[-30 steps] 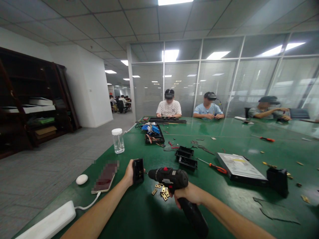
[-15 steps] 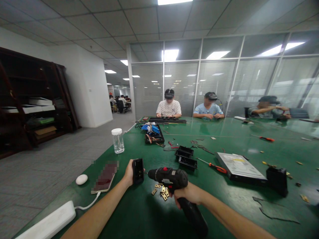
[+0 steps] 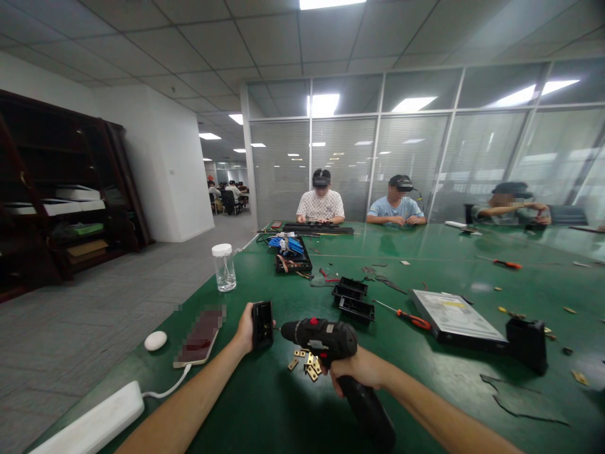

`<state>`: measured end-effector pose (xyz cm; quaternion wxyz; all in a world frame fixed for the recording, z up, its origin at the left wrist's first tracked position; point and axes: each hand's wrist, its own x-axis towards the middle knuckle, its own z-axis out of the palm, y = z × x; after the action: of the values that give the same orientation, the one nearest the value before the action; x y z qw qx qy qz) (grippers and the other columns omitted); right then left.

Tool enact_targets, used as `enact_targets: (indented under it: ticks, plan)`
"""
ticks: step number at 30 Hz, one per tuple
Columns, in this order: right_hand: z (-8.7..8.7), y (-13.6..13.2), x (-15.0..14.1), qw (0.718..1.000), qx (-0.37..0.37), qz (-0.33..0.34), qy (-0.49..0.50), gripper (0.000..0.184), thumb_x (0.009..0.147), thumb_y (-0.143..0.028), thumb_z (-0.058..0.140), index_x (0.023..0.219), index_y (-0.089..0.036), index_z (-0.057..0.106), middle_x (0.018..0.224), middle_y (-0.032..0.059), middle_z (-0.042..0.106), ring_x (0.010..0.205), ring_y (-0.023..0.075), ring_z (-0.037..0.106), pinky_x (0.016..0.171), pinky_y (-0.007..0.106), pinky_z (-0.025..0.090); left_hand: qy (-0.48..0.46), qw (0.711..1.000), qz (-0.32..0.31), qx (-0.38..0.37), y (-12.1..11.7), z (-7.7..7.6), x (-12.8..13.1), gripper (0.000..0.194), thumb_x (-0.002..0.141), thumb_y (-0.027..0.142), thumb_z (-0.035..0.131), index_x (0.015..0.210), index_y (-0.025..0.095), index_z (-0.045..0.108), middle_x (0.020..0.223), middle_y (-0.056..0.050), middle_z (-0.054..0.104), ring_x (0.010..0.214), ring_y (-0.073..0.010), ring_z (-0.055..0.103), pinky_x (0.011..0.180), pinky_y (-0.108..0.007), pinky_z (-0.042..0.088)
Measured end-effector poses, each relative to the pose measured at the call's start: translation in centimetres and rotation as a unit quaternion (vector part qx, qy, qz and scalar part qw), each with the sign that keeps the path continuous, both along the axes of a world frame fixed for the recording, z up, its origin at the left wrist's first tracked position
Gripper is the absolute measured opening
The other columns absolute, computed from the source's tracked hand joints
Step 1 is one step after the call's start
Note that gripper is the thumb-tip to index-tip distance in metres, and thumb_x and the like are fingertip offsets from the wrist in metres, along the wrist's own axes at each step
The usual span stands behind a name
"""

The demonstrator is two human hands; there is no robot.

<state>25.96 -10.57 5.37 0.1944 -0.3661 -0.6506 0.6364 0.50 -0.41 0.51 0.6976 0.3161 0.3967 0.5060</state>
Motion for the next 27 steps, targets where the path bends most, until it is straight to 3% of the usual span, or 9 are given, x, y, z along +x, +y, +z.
enact_targets:
  ticks: [7, 27]
  plan:
    - [0.06, -0.01, -0.19, 1.0, -0.008, -0.008, -0.009, 0.019, 0.055, -0.015, 0.041, 0.072, -0.013, 0.048, 0.049, -0.0017, 0.049, 0.044, 0.0079, 0.046, 0.042, 0.018, 0.035, -0.007, 1.0, 0.018, -0.011, -0.01, -0.02, 0.12, 0.04, 0.063, 0.047, 0.031, 0.062, 0.012, 0.051, 0.052, -0.007, 0.055, 0.047, -0.0178, 0.052, 0.045, -0.028, 0.038]
    - [0.35, -0.15, -0.04, 1.0, 0.02, 0.007, -0.002, 0.019, 0.057, -0.015, 0.041, 0.074, -0.013, 0.048, 0.048, -0.0028, 0.047, 0.043, 0.0078, 0.045, 0.042, 0.018, 0.034, 0.0, 1.0, -0.009, 0.015, 0.49, -0.58, -0.33, 0.041, 0.061, 0.049, 0.034, 0.065, 0.012, 0.051, 0.054, -0.007, 0.056, 0.049, -0.0183, 0.053, 0.045, -0.028, 0.039]
